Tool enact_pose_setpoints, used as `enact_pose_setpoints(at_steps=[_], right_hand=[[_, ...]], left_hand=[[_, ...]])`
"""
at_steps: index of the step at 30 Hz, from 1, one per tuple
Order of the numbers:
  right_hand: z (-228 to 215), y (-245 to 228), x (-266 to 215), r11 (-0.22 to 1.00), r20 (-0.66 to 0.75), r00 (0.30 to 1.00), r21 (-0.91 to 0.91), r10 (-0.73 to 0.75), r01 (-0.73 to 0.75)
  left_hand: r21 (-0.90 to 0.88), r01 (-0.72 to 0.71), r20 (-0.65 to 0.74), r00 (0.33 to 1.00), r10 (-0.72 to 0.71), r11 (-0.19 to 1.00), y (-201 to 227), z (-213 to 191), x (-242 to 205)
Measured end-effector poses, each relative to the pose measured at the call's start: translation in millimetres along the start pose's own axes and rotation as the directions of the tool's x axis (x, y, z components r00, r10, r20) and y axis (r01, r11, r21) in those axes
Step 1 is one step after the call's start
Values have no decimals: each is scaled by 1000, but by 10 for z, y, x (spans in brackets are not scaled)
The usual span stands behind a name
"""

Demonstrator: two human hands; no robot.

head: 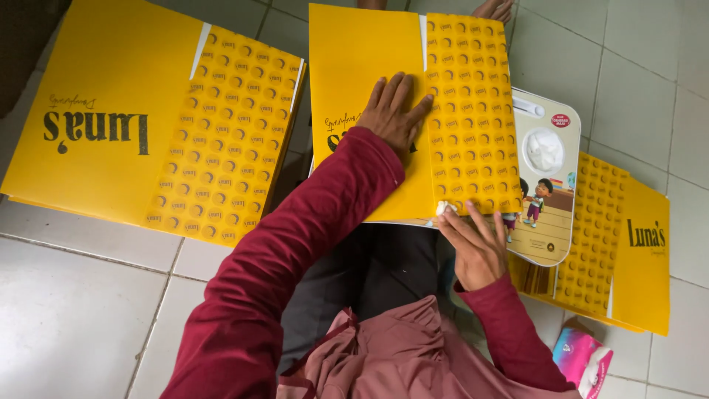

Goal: Applying glue to the edges of yellow cardboard folders and pressing them together

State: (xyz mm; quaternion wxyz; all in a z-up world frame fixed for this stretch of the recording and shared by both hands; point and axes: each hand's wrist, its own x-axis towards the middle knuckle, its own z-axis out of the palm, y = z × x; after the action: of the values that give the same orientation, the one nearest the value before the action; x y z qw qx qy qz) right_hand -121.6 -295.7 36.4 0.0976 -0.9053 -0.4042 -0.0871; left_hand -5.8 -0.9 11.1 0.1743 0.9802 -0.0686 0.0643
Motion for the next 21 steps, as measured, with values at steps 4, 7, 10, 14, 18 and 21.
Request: enact_pose_setpoints(at_steps=[4, 7, 10, 14, 18, 21], right_hand=[[43, 173, 135, 958, -93, 995, 284, -21, 47], [-64, 289, 296, 933, -72, 996, 352, -56, 78], [-10, 437, 285, 918, -85, 993, 381, -86, 112], [-64, 458, 468, 870, -156, 970, 432, -188, 238], [-56, 488, 549, 835, -288, 899, 355, -331, 421], [-91, 371, 567, 849, -353, 826, 139, -439, 510]], left_hand=[[11, -42, -49, 998, 43, 999, 12, 116, -25], [16, -162, -134, 977, 163, 987, 137, 89, -224], [18, -191, 215, 959, 183, 981, 346, -282, -657], [-2, -349, 108, 931, 347, 937, 279, -159, -811], [-27, -361, 230, 905, 357, 932, 276, -227, -843], [-18, -364, 181, 915, 361, 931, 266, -181, -856]])
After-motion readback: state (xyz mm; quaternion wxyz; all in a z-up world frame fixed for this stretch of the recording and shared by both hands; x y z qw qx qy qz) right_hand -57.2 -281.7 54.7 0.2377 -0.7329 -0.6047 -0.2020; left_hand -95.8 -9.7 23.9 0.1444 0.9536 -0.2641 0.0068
